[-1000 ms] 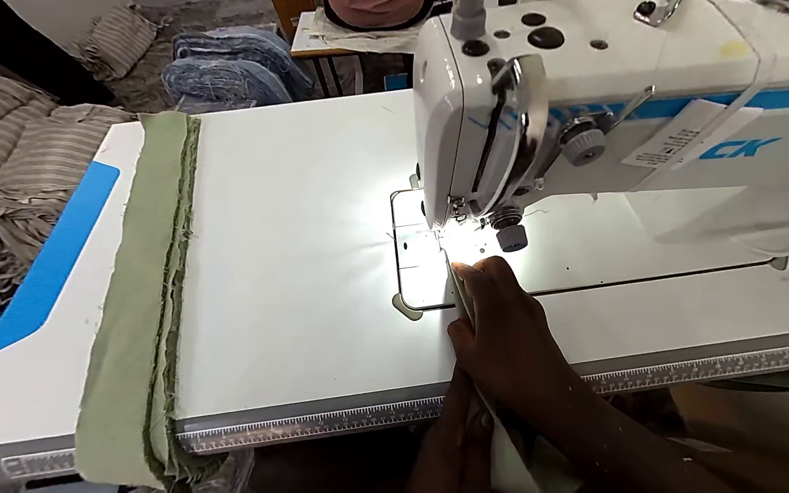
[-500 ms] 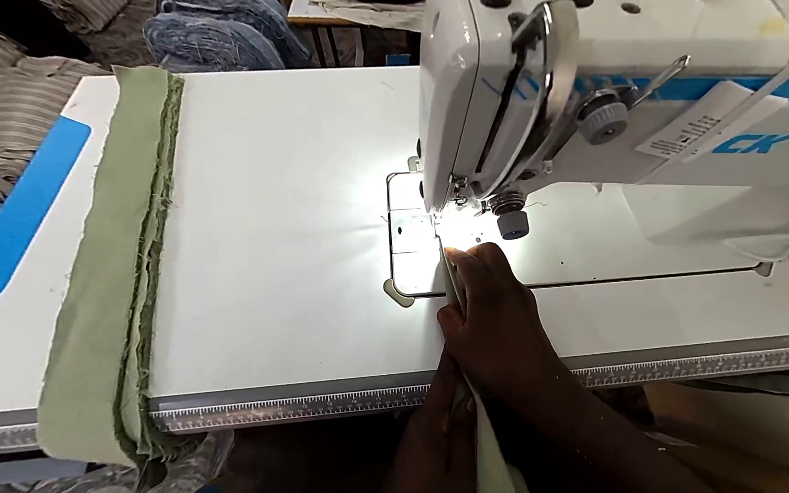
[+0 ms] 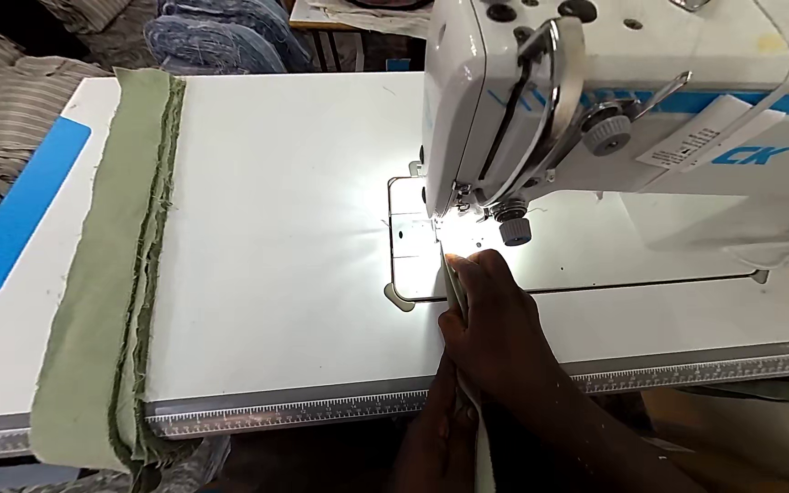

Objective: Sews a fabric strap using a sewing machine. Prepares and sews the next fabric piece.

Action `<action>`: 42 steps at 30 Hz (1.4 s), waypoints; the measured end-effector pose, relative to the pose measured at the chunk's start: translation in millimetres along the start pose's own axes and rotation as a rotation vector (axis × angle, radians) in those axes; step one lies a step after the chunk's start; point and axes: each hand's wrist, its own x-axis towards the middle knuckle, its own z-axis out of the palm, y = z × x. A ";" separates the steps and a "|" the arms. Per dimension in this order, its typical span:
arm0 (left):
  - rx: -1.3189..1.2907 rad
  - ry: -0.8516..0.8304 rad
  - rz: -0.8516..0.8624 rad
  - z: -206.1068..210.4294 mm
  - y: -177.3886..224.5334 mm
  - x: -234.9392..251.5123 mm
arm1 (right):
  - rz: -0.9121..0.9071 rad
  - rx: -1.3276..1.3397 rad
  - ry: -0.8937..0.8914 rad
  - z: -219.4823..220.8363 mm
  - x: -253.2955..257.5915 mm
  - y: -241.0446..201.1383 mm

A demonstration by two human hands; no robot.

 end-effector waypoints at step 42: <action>0.205 0.147 -0.159 -51.3 78.6 83.7 | 0.209 0.628 -0.034 -23.8 -27.6 28.9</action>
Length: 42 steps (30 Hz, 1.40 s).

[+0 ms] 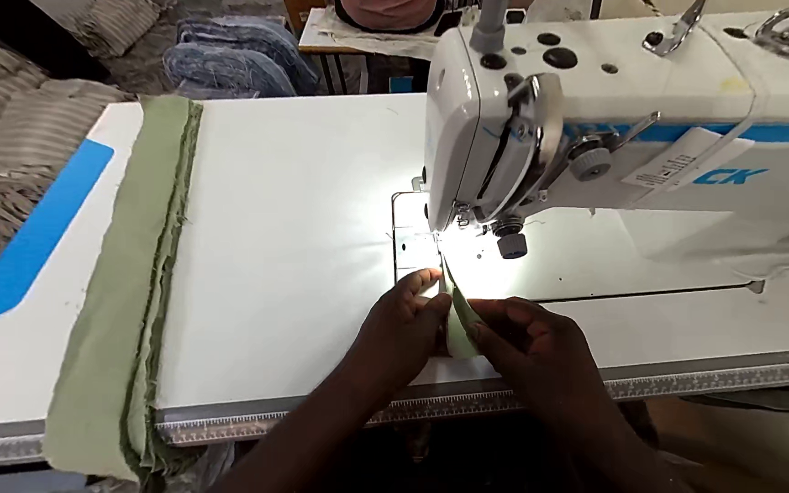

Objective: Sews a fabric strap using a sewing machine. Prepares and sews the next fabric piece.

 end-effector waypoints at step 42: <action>0.975 0.306 1.018 -7.9 -23.8 -35.9 | -0.734 -0.356 0.176 -3.7 8.5 11.9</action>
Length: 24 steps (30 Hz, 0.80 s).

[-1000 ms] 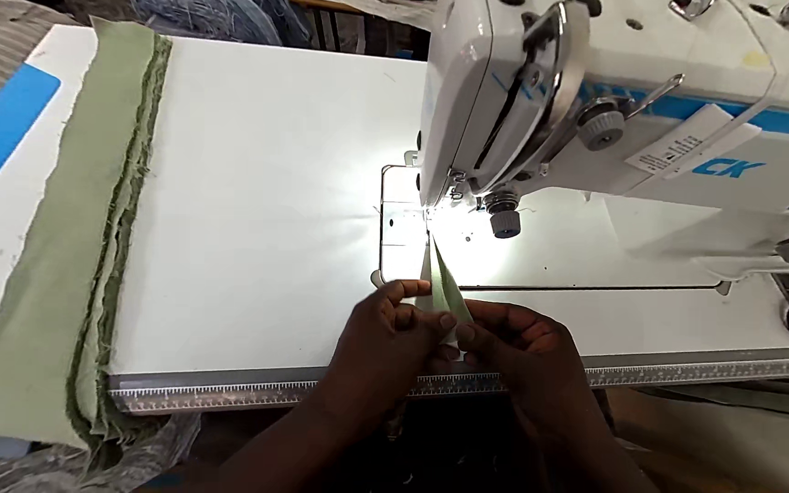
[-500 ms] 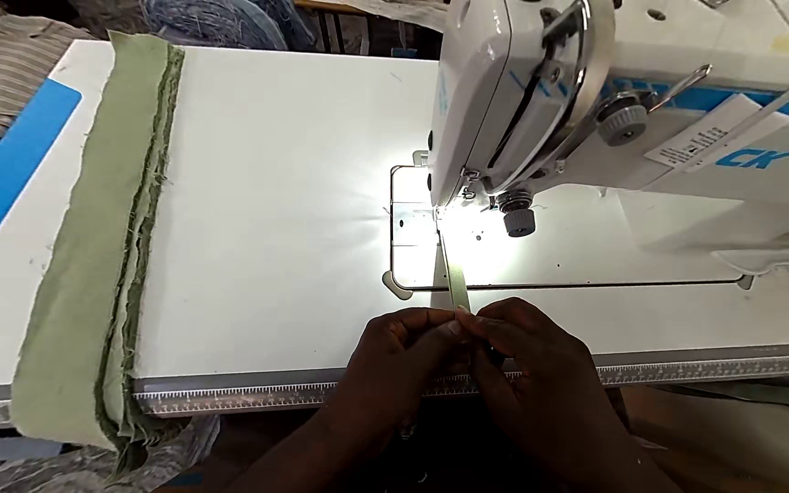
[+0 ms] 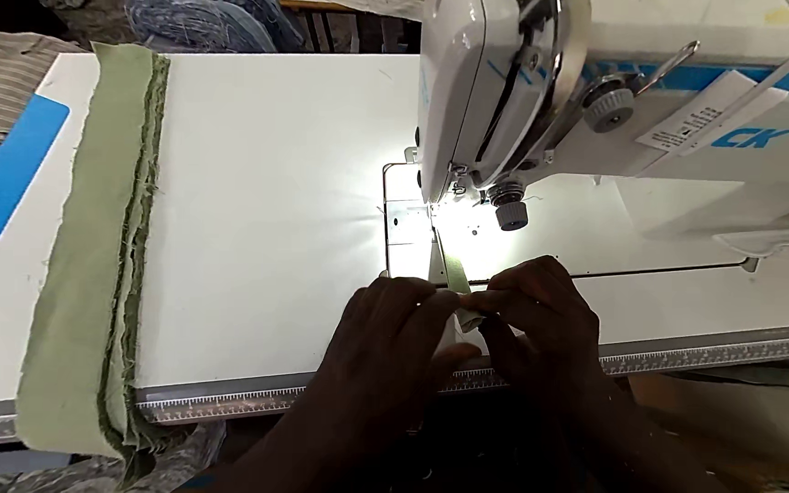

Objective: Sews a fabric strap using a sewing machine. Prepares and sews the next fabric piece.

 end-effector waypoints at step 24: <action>0.207 -0.260 0.143 24.4 -55.5 24.8 | 0.171 -0.242 -0.189 50.8 39.1 38.8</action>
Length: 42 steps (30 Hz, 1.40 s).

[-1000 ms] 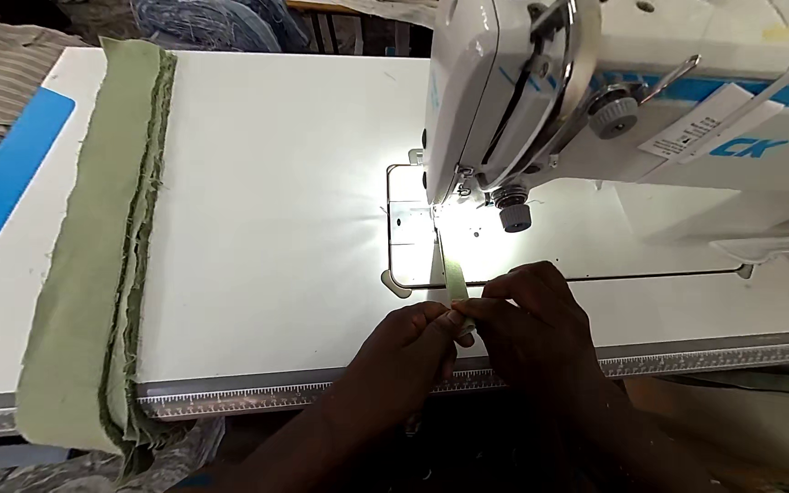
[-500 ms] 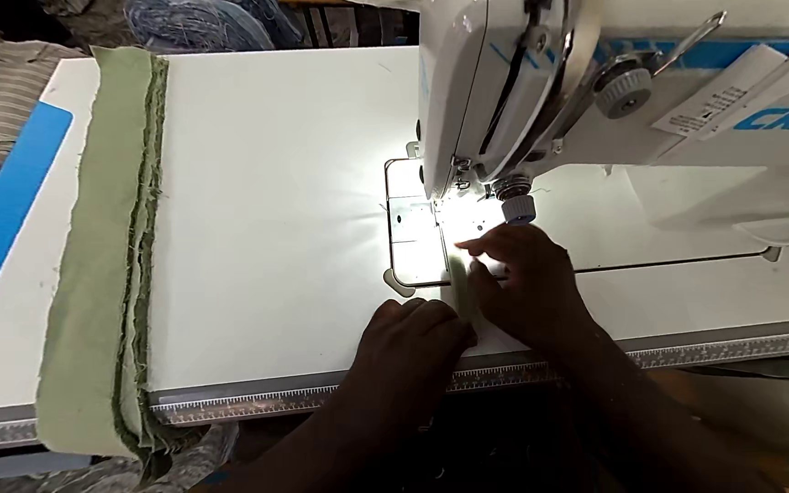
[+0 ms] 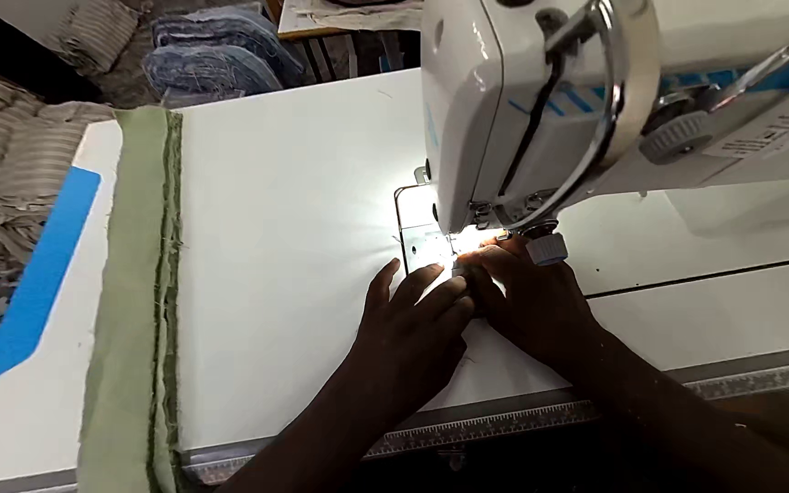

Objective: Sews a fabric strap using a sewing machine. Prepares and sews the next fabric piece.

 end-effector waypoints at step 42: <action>-0.030 0.334 -0.608 -72.3 23.9 -204.9 | 0.098 0.559 0.055 -47.5 -73.3 25.8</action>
